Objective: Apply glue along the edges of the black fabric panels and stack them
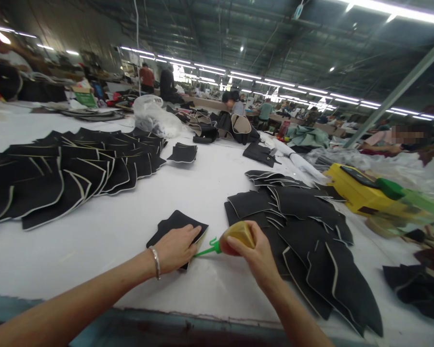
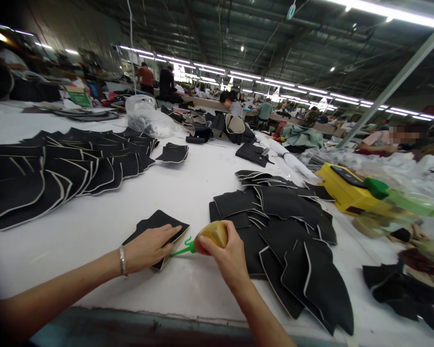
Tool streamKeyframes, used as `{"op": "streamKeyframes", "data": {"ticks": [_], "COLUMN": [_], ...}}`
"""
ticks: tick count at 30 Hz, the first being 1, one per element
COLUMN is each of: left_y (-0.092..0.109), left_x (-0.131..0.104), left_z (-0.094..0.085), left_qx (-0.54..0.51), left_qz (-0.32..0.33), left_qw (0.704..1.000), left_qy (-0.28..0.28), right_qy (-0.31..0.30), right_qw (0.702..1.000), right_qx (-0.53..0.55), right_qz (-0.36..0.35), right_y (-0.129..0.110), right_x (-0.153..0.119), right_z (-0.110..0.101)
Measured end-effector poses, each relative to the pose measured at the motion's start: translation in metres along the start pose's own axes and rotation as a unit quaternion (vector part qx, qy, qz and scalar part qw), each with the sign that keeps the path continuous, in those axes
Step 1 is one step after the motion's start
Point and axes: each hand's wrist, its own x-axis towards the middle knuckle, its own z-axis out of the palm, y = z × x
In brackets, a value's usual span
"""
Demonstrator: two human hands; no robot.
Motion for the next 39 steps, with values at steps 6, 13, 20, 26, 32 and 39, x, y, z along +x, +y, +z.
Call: {"op": "streamKeyframes", "data": {"ticks": [6,13,20,26,32,39], "left_y": [0.001,0.001,0.002,0.0,0.0,-0.002], "left_x": [-0.002,-0.003,-0.003,-0.004,-0.003,-0.001], "left_z": [-0.003,-0.003,-0.002,-0.002,0.0,0.001], "left_qx": [0.003,0.007,0.002,0.005,0.003,-0.016], "left_qz": [-0.006,-0.011,-0.011,-0.011,-0.012,-0.005], "left_qw": [1.0,1.0,1.0,1.0,1.0,1.0], "left_qy": [-0.009,-0.01,-0.013,-0.014,-0.016,-0.014], "right_qy": [0.042,-0.023,-0.042,0.003,-0.08,0.013], "right_qw": [0.999,0.999,0.998,1.0,0.994,0.999], "right_qx": [-0.002,0.026,0.041,0.021,0.079,0.003], "right_qz": [-0.004,0.004,0.002,-0.006,0.011,-0.035], "right_y": [0.0,-0.003,-0.003,0.0,0.0,0.01], "right_x": [0.0,-0.009,-0.013,-0.011,-0.016,0.007], "right_z": [0.0,0.001,0.003,0.002,0.005,-0.01]}}
